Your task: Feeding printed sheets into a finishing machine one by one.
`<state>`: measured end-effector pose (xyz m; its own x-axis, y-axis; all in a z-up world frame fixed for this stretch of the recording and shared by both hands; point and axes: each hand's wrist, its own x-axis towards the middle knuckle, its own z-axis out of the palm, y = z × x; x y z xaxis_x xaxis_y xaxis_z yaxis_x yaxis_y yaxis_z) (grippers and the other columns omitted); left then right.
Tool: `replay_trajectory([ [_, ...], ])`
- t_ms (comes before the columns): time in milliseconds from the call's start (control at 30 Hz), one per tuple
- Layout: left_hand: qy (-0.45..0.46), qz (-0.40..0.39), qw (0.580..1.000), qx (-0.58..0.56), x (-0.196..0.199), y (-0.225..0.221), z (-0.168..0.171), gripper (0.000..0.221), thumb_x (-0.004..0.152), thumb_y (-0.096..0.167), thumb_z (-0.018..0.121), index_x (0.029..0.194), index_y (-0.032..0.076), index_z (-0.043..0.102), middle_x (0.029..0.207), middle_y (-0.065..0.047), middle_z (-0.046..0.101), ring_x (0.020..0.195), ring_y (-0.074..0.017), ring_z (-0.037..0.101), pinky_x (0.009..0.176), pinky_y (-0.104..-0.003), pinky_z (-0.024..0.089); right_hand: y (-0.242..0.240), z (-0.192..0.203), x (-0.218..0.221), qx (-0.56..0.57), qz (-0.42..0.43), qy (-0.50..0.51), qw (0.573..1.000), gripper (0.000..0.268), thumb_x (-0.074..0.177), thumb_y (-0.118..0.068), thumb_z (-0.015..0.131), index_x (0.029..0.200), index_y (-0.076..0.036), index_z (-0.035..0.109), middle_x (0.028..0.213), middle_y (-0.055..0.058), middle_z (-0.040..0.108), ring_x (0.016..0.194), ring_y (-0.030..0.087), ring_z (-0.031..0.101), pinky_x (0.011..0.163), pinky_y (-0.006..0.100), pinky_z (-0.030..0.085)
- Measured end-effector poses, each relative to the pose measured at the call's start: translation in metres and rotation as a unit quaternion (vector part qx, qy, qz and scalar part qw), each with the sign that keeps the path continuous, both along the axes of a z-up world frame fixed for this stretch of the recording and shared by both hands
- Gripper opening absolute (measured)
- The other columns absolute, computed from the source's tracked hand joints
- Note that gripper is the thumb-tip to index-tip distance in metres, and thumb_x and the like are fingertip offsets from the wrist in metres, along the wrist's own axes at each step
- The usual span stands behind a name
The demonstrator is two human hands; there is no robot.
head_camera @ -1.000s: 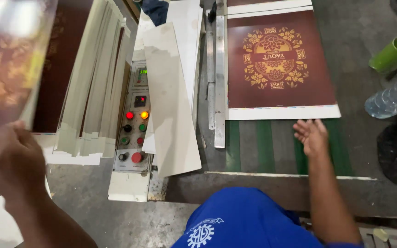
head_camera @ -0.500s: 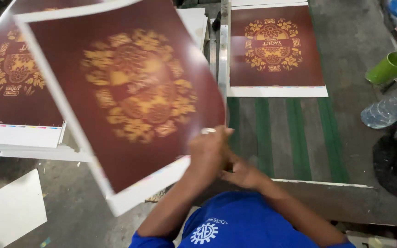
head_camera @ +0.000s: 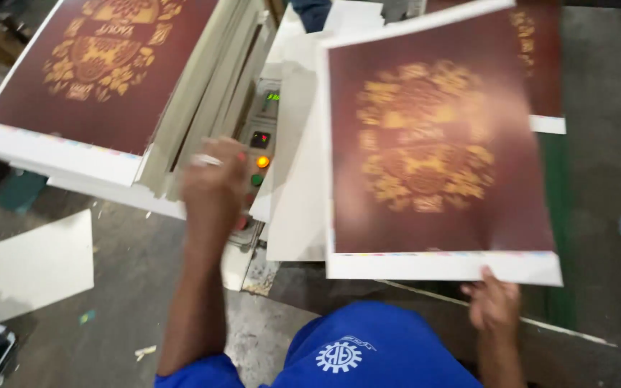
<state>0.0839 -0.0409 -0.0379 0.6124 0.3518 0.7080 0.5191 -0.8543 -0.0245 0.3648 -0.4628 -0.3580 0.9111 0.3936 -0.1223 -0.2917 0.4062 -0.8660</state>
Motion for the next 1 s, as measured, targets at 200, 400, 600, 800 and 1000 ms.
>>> replay_trajectory([
  [200,0.104,0.249,0.963,-0.015,-0.102,0.094,0.023,0.051,0.100,0.047,0.075,0.117,-0.001,0.069,0.125,-0.022,0.068,0.110,-0.0394,0.069,0.085,-0.051,0.053,-0.102,-0.040,0.020,-0.021,-0.073,-0.016,0.997,0.016,0.112,-0.001,0.058,0.126,-0.006,0.052,0.107,0.008,0.065,0.093,0.022,0.067,0.066,0.035,0.056],
  [400,0.199,0.254,0.921,-0.219,-0.121,0.102,0.043,0.070,0.098,0.067,0.062,0.127,0.004,0.071,0.128,-0.022,0.071,0.109,-0.0457,0.066,0.087,-0.058,0.052,-0.149,-0.025,0.015,-0.119,-0.147,0.015,0.982,0.032,0.109,0.002,0.055,0.140,-0.001,0.052,0.116,0.013,0.067,0.104,0.024,0.070,0.073,0.035,0.059],
  [600,0.281,0.320,0.888,-0.175,-0.103,0.083,0.054,0.053,0.106,0.057,0.057,0.113,0.007,0.074,0.098,-0.024,0.075,0.094,-0.0457,0.071,0.081,-0.057,0.055,-0.143,-0.056,0.025,-0.094,-0.110,0.014,0.989,0.039,0.106,-0.003,0.060,0.143,-0.009,0.050,0.115,0.008,0.065,0.089,0.021,0.067,0.059,0.034,0.054],
  [800,0.322,0.262,0.904,0.100,-0.113,0.098,0.007,0.038,0.117,0.029,0.056,0.085,0.010,0.065,0.076,-0.012,0.071,0.069,-0.0285,0.072,0.063,-0.040,0.054,-0.075,-0.054,0.058,-0.089,-0.092,0.025,0.992,0.028,0.108,-0.009,0.065,0.134,-0.006,0.053,0.107,0.006,0.068,0.081,0.017,0.066,0.057,0.032,0.055],
  [1000,0.286,0.259,0.907,0.168,-0.116,0.100,-0.009,0.015,0.102,0.005,0.055,0.089,0.008,0.063,0.072,-0.007,0.068,0.066,-0.0209,0.069,0.065,-0.033,0.051,-0.002,-0.033,0.142,-0.128,-0.089,0.020,0.988,0.026,0.108,-0.013,0.063,0.132,-0.009,0.055,0.103,0.006,0.068,0.077,0.017,0.067,0.054,0.030,0.055],
])
